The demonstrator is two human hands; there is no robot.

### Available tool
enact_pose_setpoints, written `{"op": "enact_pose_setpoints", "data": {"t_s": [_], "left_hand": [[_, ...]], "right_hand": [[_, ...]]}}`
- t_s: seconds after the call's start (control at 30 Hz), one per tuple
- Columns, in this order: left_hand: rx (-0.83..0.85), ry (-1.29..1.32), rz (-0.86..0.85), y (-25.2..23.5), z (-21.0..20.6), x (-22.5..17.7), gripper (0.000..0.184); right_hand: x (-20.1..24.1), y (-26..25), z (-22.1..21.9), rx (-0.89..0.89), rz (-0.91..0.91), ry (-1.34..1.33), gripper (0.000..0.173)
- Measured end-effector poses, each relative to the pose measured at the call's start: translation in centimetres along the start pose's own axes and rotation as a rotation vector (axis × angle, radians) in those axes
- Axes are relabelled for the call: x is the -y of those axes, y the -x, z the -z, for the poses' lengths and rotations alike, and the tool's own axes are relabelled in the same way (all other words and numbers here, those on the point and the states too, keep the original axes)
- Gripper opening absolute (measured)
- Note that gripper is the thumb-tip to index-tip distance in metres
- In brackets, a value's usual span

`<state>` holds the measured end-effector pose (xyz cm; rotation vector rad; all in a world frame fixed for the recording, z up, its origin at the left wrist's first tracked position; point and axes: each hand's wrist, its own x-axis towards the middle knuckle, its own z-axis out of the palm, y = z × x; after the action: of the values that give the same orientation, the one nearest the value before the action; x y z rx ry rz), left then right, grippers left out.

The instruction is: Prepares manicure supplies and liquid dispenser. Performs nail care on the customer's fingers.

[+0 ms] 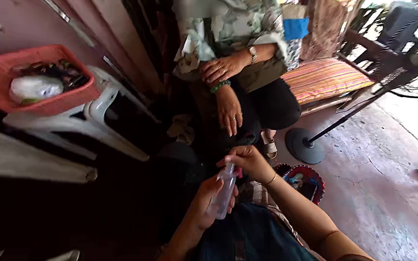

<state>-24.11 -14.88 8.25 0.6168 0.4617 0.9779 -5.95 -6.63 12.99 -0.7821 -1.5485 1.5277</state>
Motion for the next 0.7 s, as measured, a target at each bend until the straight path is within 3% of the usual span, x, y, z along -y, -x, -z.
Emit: {"op": "enact_pose_setpoints", "data": {"t_s": [0.1,0.2,0.4,0.7], "left_hand": [[0.036,0.214,0.059,0.7,-0.7,-0.4,0.060],[0.033,0.288,0.096,1.1,-1.3,-0.4,0.057],[0.074,0.323,0.129,1.7,-1.6,-0.5,0.054],[-0.037,0.334,0.216,2.6,-1.2,0.5,0.053]], "right_hand": [[1.0,0.8,0.9,0.194,0.029,0.155,0.029],[1.0,1.3,1.6,0.268,0.007,0.118,0.030],[-0.5,1.2,2.1,0.155,-0.130,-0.330,0.013],[-2.1,2.4,1.5,0.135,-0.180,-0.158,0.017]]}}
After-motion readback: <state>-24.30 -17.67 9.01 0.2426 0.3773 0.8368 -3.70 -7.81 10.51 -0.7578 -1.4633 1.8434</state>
